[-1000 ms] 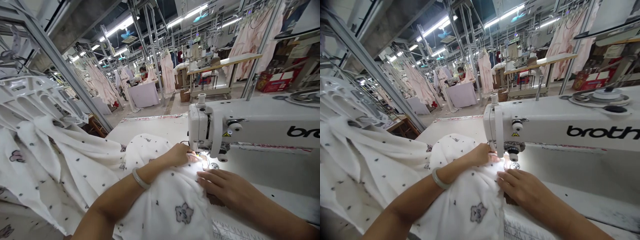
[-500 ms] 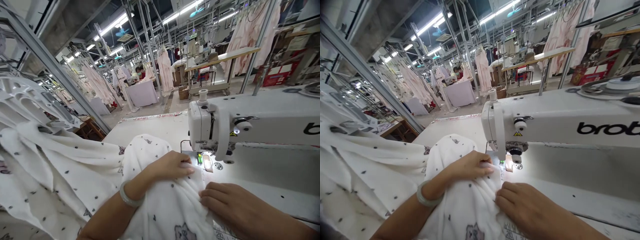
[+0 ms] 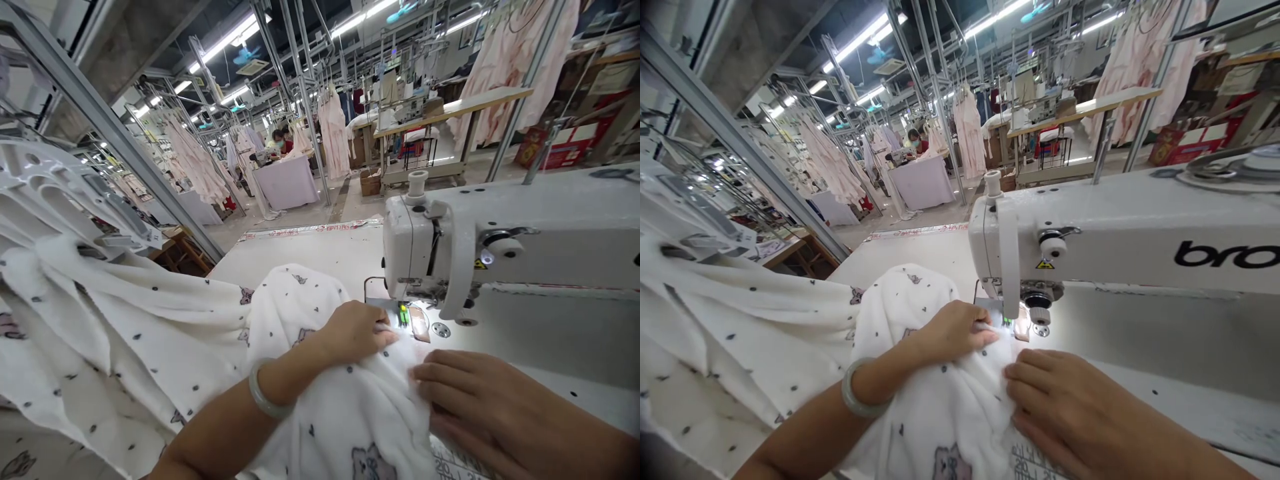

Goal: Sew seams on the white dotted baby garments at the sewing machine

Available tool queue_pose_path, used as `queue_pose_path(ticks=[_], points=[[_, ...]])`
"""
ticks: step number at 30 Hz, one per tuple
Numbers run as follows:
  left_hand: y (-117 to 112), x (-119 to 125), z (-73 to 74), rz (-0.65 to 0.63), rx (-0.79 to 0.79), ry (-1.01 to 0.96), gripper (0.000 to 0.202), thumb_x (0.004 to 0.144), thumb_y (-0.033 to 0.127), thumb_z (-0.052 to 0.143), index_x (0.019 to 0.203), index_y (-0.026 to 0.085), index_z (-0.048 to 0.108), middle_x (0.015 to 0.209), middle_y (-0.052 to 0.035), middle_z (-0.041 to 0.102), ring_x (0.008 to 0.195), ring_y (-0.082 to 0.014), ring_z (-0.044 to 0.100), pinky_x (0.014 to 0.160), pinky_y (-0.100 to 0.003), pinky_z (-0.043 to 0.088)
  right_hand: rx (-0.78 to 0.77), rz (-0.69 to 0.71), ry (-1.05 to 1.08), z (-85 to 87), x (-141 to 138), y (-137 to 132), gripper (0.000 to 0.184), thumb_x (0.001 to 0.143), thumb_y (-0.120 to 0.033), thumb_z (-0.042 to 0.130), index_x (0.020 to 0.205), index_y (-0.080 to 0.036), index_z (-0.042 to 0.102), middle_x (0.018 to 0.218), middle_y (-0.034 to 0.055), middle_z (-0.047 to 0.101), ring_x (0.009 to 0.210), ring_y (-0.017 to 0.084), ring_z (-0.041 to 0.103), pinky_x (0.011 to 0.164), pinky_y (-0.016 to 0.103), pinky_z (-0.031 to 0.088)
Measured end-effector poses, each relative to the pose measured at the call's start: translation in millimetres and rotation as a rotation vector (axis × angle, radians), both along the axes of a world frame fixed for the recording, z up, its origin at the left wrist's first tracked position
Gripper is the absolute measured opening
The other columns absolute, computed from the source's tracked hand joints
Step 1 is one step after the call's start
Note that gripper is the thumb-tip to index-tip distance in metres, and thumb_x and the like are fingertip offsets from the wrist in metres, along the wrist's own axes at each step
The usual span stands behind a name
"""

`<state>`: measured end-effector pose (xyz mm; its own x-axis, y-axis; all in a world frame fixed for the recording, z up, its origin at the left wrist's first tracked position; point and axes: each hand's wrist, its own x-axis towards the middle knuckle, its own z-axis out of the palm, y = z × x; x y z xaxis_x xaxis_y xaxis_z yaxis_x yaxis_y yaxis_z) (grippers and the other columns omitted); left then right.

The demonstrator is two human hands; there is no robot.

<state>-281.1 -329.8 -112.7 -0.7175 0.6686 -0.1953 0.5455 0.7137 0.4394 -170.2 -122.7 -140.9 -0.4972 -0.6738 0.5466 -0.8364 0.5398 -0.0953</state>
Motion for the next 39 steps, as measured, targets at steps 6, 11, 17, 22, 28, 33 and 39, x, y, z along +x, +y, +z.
queue_pose_path(ticks=[6,11,17,22,28,33,39], points=[[1,2,1.7,0.015,0.01,-0.006,0.023,0.093,0.038,0.068,0.108,0.021,0.072,0.102,-0.0037,0.077,0.096,-0.0243,0.071,0.09,-0.033,0.052,-0.016,-0.161,0.054,-29.3,-12,4,0.035,0.112,-0.03,0.044,0.132,-0.015,0.069,0.119,0.0106,0.076,0.108,0.024,0.072,0.093,0.041,0.06],[4,5,0.1,0.016,0.038,0.067,0.019,0.092,0.035,0.069,0.103,0.019,0.071,0.115,-0.0083,0.073,0.11,-0.026,0.067,0.102,-0.036,0.051,-0.041,-0.189,0.019,-42.1,-15,5,0.035,0.112,-0.03,0.046,0.134,-0.016,0.068,0.121,0.0094,0.076,0.112,0.025,0.07,0.102,0.047,0.057],[11,10,-0.2,0.055,-0.042,0.054,0.017,0.092,0.033,0.063,0.1,0.02,0.071,0.117,-0.0075,0.074,0.117,-0.0289,0.066,0.11,-0.043,0.047,-0.023,-0.178,0.012,-32.0,-15,2,0.034,0.112,-0.026,0.042,0.129,-0.016,0.069,0.116,0.0088,0.076,0.107,0.025,0.068,0.094,0.045,0.055],[13,11,0.6,0.072,-0.057,0.045,0.022,0.091,0.032,0.059,0.107,0.022,0.069,0.104,-0.0038,0.078,0.105,-0.0264,0.071,0.116,-0.047,0.039,-0.021,-0.177,-0.005,-30.0,-15,0,0.032,0.112,-0.025,0.041,0.122,-0.017,0.071,0.114,0.0081,0.075,0.106,0.025,0.066,0.095,0.046,0.053],[11,11,-0.1,0.096,-0.019,0.024,0.018,0.09,0.035,0.06,0.098,0.021,0.069,0.119,-0.0069,0.073,0.124,-0.0298,0.061,0.117,-0.049,0.037,-0.025,-0.172,-0.049,-29.9,-14,2,0.028,0.112,-0.025,0.043,0.119,-0.018,0.069,0.114,0.0066,0.075,0.106,0.025,0.064,0.096,0.045,0.05],[13,12,-10.6,0.151,0.035,0.04,0.014,0.09,0.03,0.062,0.1,0.021,0.067,0.125,-0.008,0.065,0.129,-0.028,0.054,0.118,-0.047,0.036,-0.018,-0.166,-0.059,-23.9,-14,1,0.028,0.111,-0.025,0.043,0.116,-0.018,0.069,0.11,0.0072,0.074,0.104,0.024,0.063,0.095,0.041,0.05],[22,7,-22.6,0.158,0.103,0.075,0.012,0.089,0.028,0.063,0.096,0.021,0.069,0.125,-0.0065,0.06,0.127,-0.0267,0.051,0.117,-0.048,0.035,0.017,-0.174,0.05,-26.3,-20,8,0.031,0.111,-0.023,0.04,0.116,-0.018,0.071,0.11,0.0051,0.077,0.101,0.024,0.068,0.093,0.043,0.047]])
